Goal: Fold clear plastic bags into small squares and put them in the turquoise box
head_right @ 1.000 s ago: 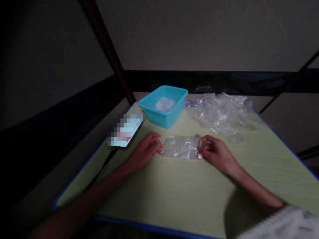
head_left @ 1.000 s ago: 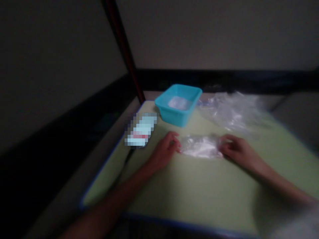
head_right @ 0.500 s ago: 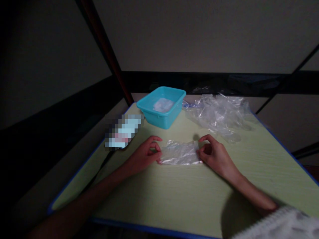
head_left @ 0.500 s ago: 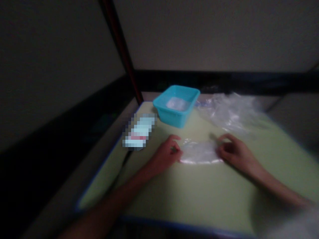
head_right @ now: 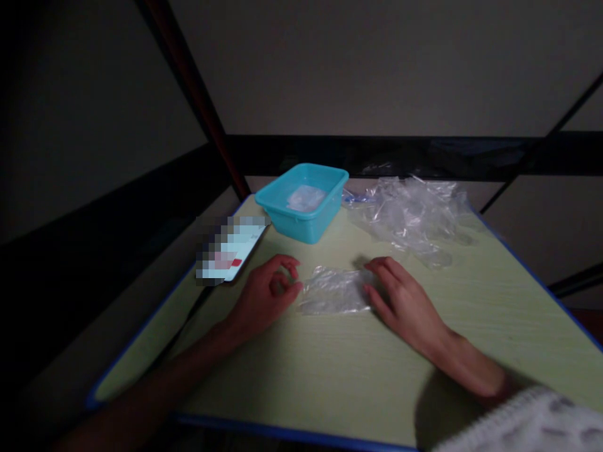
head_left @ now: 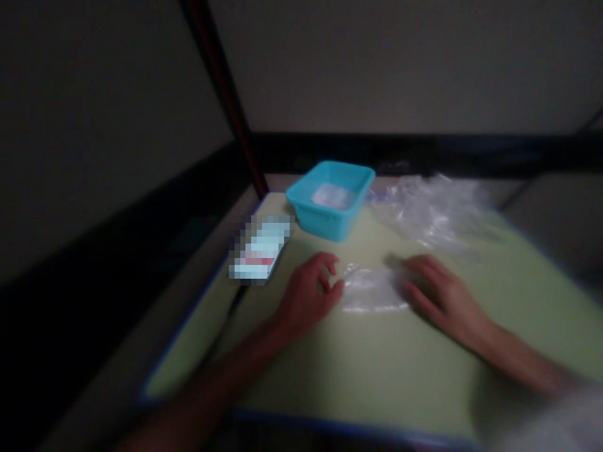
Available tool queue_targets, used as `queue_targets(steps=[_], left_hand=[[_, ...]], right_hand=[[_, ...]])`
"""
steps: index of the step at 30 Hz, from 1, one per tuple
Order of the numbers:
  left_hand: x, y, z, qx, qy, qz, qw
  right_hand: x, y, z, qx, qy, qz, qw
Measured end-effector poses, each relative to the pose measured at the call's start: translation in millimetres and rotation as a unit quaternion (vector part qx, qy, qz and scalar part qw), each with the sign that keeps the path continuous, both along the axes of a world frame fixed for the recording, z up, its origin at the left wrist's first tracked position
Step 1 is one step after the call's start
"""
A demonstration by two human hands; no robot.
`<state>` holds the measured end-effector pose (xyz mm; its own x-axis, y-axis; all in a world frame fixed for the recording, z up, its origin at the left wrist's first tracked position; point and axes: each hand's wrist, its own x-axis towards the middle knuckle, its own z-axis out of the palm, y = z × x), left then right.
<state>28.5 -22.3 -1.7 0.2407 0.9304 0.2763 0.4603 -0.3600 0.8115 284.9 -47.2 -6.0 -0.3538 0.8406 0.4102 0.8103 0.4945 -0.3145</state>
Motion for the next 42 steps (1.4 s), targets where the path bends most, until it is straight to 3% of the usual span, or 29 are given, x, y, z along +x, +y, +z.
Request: queue_targets(steps=[5, 11, 16, 20, 25, 42], left_hand=[[2.7, -0.1, -4.2, 0.142, 0.109, -0.056, 0.982], [14.1, -2.0, -4.7, 0.157, 0.202, -0.116, 0.960], [44.9, -14.3, 0.2, 0.168, 0.311, -0.172, 0.919], [65.7, -21.9, -11.3, 0.151, 0.361, -0.145, 0.909], [63.4, -24.6, -22.6, 0.140, 0.389, -0.110, 0.904], [33.9, -23.8, -17.9, 0.131, 0.403, -0.088, 0.902]], right_hand=[[-5.8, -6.3, -11.9, 0.008, -0.164, 0.064, 0.984], [-4.8, -7.3, -18.8, 0.015, -0.210, 0.117, 0.970], [-2.9, -5.5, -22.6, 0.019, -0.223, 0.118, 0.968], [-0.2, -4.2, -27.7, 0.039, -0.224, 0.133, 0.965], [-1.3, -5.6, -25.9, 0.040, -0.231, 0.113, 0.966], [-1.4, -11.4, -22.7, 0.007, -0.191, 0.074, 0.979]])
